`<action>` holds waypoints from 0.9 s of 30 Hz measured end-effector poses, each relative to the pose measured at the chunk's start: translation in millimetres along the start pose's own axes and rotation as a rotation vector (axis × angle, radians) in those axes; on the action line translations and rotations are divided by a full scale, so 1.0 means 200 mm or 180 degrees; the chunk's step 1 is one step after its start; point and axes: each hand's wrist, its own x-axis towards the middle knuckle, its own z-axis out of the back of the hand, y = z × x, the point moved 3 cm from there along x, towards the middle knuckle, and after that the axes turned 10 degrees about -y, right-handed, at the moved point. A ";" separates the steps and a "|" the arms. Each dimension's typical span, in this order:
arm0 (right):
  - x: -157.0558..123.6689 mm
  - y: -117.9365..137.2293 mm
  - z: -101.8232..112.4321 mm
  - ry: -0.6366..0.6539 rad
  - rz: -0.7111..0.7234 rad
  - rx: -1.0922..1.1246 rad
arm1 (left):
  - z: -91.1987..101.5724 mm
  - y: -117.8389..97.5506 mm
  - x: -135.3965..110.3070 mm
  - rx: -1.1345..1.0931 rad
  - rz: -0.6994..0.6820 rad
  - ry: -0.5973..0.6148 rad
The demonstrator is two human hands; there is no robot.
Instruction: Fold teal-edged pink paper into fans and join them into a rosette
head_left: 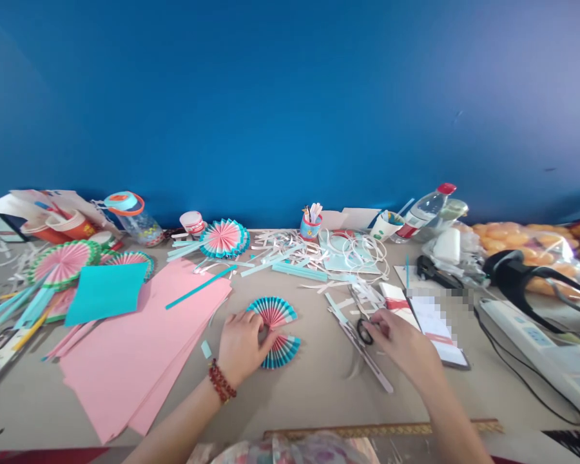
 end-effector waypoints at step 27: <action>-0.32 0.73 -0.23 0.1093 -0.0150 0.4980 | 0.37 -0.30 -0.22 -0.1525 0.0090 -0.0323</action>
